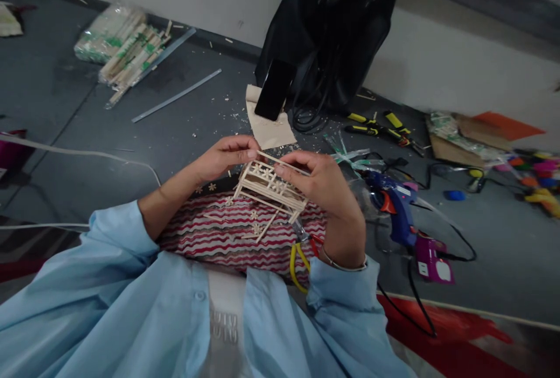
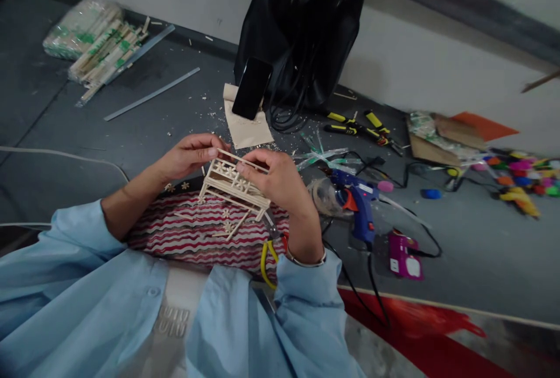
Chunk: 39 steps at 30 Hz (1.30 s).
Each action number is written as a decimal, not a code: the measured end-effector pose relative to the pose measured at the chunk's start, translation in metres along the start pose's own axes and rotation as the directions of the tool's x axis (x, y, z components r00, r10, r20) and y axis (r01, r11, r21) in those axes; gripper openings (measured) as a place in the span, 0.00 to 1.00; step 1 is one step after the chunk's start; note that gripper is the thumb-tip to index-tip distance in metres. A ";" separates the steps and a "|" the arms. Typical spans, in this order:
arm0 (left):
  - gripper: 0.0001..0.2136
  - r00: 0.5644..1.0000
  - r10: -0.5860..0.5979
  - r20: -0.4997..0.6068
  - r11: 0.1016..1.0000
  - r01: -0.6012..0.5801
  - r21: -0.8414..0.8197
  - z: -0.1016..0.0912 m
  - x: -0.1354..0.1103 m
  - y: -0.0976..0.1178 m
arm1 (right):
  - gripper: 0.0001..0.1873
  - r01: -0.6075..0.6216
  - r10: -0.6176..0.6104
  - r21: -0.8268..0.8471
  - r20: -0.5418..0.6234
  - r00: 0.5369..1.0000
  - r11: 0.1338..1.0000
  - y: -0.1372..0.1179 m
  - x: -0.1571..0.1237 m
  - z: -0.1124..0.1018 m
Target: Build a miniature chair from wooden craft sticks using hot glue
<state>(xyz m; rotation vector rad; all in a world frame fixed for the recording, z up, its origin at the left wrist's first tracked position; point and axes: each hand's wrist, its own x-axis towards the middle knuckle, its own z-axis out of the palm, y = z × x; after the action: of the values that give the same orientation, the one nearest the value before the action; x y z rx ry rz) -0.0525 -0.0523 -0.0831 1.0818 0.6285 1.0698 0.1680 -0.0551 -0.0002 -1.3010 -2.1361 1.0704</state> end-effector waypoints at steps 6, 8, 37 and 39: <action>0.17 1.000 0.004 -0.007 1.000 -0.004 -0.002 0.001 -0.001 0.001 | 0.11 -0.018 0.018 0.023 -0.002 1.000 1.000 0.000 0.000 0.002; 0.17 1.000 0.005 -0.012 1.000 -0.005 -0.007 0.002 -0.001 0.002 | 0.10 -0.026 0.026 0.026 -0.001 1.000 0.999 -0.002 0.000 0.003; 0.17 1.000 0.008 -0.011 0.997 -0.007 0.081 0.000 0.000 0.000 | 0.10 -0.049 0.048 0.027 0.016 0.999 0.998 -0.003 -0.001 0.003; 0.17 1.000 0.005 -0.013 0.997 -0.004 0.078 0.001 0.000 0.000 | 0.10 -0.049 0.049 0.037 0.022 0.999 0.998 -0.003 -0.001 0.003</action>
<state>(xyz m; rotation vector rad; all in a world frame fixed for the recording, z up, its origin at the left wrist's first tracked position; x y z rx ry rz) -0.0521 -0.0527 -0.0830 1.1447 0.6840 1.0641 0.1646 -0.0577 0.0001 -1.3372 -2.0991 1.1427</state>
